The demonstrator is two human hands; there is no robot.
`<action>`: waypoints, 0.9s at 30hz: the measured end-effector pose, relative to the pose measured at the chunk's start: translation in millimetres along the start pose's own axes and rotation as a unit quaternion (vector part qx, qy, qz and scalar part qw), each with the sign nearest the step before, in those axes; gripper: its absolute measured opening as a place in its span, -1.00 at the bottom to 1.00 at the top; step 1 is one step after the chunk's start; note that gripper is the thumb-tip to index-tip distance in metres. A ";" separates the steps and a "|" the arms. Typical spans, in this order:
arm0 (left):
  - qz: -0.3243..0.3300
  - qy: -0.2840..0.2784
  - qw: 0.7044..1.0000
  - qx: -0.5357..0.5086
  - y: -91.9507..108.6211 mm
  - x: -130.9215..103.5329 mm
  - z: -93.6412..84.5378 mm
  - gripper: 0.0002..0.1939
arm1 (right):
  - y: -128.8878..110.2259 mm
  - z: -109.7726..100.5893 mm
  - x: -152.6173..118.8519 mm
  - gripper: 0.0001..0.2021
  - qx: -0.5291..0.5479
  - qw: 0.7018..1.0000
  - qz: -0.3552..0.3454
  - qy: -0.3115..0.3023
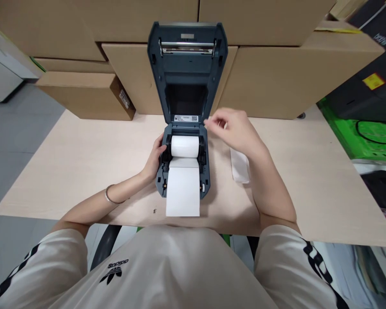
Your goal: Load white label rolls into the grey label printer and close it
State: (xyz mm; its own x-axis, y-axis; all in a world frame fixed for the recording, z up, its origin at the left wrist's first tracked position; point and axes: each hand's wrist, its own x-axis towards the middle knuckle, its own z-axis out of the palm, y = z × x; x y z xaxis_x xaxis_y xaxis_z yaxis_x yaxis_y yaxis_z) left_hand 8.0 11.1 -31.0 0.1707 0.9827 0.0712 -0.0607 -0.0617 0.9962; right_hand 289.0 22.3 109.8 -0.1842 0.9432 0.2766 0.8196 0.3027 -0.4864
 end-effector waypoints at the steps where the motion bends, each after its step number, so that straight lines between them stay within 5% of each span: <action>1: 0.001 0.001 1.000 0.004 -0.1 -0.2 -0.4 -0.27 | -10.4 -5.1 -12.1 -0.64 -0.005 0.997 -0.035 -0.062; 8: 0.009 -0.037 0.998 0.050 1.0 -2.4 -6.8 -0.17 | -82.2 -11.5 -88.8 -0.61 -0.213 0.916 -0.152 -0.304; 13: 0.010 -0.063 0.996 0.064 -3.7 2.0 -15.0 0.06 | -93.9 -2.8 -95.3 -0.56 -0.275 0.878 -0.177 -0.350; 18: 0.014 -0.075 0.995 0.058 -4.5 4.1 -14.7 0.09 | -92.5 -2.1 -99.8 -0.60 -0.298 0.879 -0.184 -0.324; 21: 0.010 -0.071 0.996 0.060 -1.7 3.2 -12.5 0.08 | -81.7 -8.5 -93.6 -0.63 -0.256 0.905 -0.177 -0.290; 24: 0.013 -0.067 0.996 0.065 -0.8 3.6 -12.0 0.04 | -61.5 -21.0 -73.8 -0.59 -0.222 0.957 -0.100 -0.157; 27: 0.017 -0.078 0.995 0.062 -3.0 5.8 -13.9 0.07 | -44.9 -29.3 -55.7 -0.57 -0.226 0.974 -0.018 -0.014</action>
State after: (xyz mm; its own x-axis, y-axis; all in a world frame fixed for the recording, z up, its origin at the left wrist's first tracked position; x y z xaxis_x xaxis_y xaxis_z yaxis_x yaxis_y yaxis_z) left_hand -4.5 19.5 -34.2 0.3217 0.9413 0.1021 0.0503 -0.1247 0.9909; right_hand 278.3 -47.8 140.5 -0.2275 0.9382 0.2610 0.9662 0.2509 -0.0598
